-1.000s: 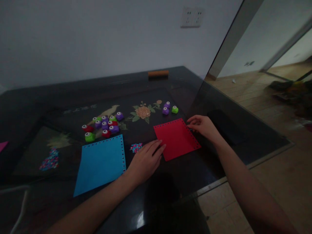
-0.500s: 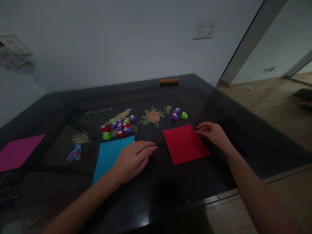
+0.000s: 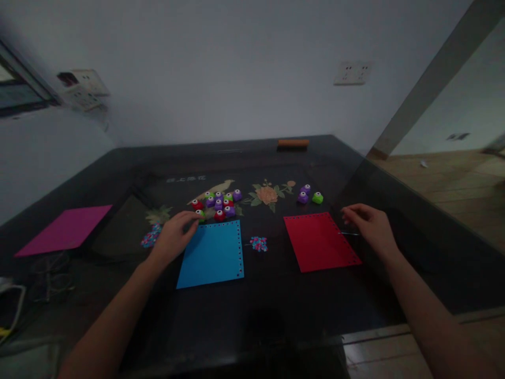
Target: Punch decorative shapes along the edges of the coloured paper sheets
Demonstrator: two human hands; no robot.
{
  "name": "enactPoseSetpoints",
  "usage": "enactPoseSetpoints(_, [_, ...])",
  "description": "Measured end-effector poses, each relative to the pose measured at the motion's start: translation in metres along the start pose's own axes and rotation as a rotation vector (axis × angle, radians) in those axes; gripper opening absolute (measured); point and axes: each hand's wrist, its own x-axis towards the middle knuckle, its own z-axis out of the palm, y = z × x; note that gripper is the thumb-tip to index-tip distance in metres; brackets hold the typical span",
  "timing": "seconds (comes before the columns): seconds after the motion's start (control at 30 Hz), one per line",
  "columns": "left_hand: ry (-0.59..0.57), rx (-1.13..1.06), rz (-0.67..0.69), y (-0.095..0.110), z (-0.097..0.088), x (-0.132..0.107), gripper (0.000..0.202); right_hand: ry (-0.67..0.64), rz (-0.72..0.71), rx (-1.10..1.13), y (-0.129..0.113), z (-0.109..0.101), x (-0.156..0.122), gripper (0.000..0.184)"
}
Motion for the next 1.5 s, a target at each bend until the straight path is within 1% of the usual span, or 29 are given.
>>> enactPoseSetpoints(0.07, [-0.029,-0.004,0.008,0.003,0.0,0.0,0.029,-0.009,-0.043,-0.004,-0.016,0.002,-0.002,0.033])
enactPoseSetpoints(0.13, [-0.059,0.005,0.015,0.006,0.001,-0.001,0.029,-0.067,-0.125,-0.029,-0.04,0.011,-0.008,0.03])
enactPoseSetpoints(0.17, [-0.076,0.011,0.018,0.008,0.001,-0.002,0.029,-0.122,-0.174,-0.035,-0.054,0.019,-0.012,0.029])
enactPoseSetpoints(0.27, [-0.131,0.035,0.025,0.012,0.006,-0.003,0.028,-0.32,-0.344,-0.054,-0.095,0.054,-0.026,0.021])
enactPoseSetpoints(0.37, [-0.177,0.066,0.029,0.014,0.011,-0.005,0.027,-0.534,-0.483,-0.131,-0.124,0.102,-0.038,0.017])
enactPoseSetpoints(0.4, [-0.185,0.076,0.028,0.014,0.013,-0.006,0.027,-0.572,-0.536,-0.183,-0.13,0.118,-0.04,0.017])
enactPoseSetpoints(0.5, [-0.195,0.114,0.014,0.014,0.014,-0.007,0.032,-0.586,-0.694,-0.377,-0.138,0.159,-0.044,0.026])
enactPoseSetpoints(0.57, [-0.213,0.152,0.003,0.014,0.013,-0.008,0.039,-0.583,-0.739,-0.477,-0.139,0.177,-0.045,0.034])
enactPoseSetpoints(0.63, [-0.24,0.188,-0.006,0.014,0.014,-0.008,0.046,-0.581,-0.777,-0.539,-0.138,0.188,-0.046,0.044])
enactPoseSetpoints(0.7, [-0.265,0.213,-0.011,0.013,0.015,-0.009,0.052,-0.579,-0.817,-0.585,-0.137,0.193,-0.047,0.052])
enactPoseSetpoints(0.77, [-0.283,0.23,-0.007,0.012,0.016,-0.009,0.056,-0.576,-0.842,-0.613,-0.136,0.194,-0.047,0.056])
enactPoseSetpoints(0.93, [-0.292,0.263,0.022,0.011,0.017,-0.01,0.053,-0.581,-0.843,-0.616,-0.135,0.193,-0.048,0.057])
enactPoseSetpoints(1.13, [-0.286,0.28,0.039,0.015,0.013,-0.011,0.05,-0.572,-0.85,-0.635,-0.137,0.192,-0.05,0.058])
enactPoseSetpoints(1.33, [-0.263,0.265,0.03,0.021,0.01,-0.008,0.042,-0.583,-0.833,-0.589,-0.137,0.19,-0.048,0.05])
enactPoseSetpoints(1.5, [-0.248,0.242,0.024,0.025,0.009,-0.007,0.037,-0.585,-0.804,-0.532,-0.136,0.19,-0.047,0.052])
